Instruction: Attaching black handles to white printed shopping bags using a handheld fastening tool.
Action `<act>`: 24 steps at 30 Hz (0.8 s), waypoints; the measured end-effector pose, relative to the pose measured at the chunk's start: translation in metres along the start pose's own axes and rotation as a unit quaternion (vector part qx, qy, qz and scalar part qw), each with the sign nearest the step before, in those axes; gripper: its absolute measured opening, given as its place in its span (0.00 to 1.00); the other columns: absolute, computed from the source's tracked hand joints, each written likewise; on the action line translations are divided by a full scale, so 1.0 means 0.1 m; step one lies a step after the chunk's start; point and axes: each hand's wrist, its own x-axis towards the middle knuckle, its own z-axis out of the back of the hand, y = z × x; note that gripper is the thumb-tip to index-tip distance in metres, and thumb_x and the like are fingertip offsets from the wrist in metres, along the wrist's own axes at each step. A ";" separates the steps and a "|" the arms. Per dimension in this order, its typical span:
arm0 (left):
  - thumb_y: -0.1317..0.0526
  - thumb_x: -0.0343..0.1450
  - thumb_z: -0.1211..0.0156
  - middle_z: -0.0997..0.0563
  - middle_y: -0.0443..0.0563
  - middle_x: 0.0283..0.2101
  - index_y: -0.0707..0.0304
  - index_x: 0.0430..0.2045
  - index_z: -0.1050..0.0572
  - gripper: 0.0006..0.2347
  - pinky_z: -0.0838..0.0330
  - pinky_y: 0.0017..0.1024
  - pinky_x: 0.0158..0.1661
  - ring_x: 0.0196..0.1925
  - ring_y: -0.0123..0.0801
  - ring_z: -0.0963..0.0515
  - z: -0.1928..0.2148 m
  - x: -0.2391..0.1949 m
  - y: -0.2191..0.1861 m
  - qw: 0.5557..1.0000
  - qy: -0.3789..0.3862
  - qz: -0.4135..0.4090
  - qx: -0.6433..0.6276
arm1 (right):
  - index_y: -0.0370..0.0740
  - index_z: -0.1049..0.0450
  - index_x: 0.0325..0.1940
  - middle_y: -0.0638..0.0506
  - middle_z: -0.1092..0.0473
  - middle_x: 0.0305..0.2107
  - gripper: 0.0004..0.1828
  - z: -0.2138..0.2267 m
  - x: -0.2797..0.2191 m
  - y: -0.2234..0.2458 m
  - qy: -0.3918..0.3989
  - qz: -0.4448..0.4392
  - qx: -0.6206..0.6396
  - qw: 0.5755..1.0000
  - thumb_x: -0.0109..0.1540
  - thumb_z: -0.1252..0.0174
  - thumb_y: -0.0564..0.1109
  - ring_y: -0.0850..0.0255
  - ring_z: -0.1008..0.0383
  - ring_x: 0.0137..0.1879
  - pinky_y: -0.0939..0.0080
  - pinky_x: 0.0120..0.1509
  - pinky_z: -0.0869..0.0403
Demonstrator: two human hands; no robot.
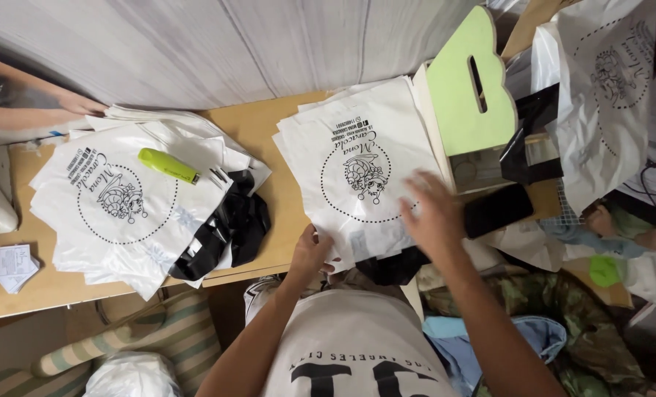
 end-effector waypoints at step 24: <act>0.55 0.70 0.34 0.15 0.49 0.44 0.44 0.54 0.20 0.16 0.18 0.47 0.51 0.52 0.50 0.15 -0.36 -0.20 0.24 0.767 0.069 -0.440 0.463 | 0.47 0.29 0.58 0.50 0.26 0.46 0.26 -0.18 -1.74 -0.62 0.073 -0.443 0.278 0.849 0.69 0.27 0.63 0.52 0.20 0.51 0.46 0.59 0.24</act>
